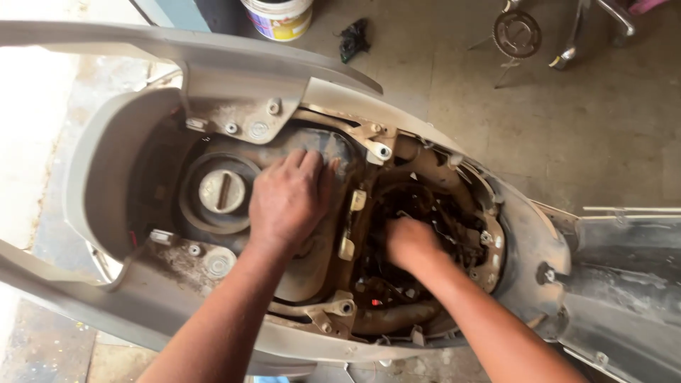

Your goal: The person unscrews and removes the body panels of a scooter and then uses a brush and a liquid from a bottle to clean the internal engine components and frame.

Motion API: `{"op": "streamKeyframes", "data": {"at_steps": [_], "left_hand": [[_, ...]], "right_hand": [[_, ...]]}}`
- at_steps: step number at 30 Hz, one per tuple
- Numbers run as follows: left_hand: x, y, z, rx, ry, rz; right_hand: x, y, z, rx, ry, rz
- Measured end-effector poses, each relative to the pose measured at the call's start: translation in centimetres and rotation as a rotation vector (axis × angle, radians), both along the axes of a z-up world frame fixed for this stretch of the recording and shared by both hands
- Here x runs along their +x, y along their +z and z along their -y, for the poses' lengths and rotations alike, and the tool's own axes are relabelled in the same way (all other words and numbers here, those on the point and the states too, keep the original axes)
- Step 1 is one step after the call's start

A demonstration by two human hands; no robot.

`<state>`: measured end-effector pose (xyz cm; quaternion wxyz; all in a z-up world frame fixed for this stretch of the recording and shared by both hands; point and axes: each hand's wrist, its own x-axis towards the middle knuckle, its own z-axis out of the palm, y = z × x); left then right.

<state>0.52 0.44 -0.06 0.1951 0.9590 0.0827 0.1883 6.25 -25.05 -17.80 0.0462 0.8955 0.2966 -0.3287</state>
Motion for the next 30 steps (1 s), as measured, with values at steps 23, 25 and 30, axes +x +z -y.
{"op": "streamKeyframes", "data": {"at_steps": [23, 25, 30], "left_hand": [[0.1, 1.3, 1.2, 0.049, 0.022, -0.023], [0.2, 1.1, 1.1, 0.059, 0.018, -0.022], [0.2, 1.0, 1.5, 0.053, 0.034, -0.090]], "right_hand": [[-2.0, 11.7, 2.4, 0.475, -0.555, -0.177], [-2.6, 10.1, 2.9, 0.523, -0.449, -0.116], [-0.8, 9.5, 4.0, 0.623, -0.250, -0.215]]}}
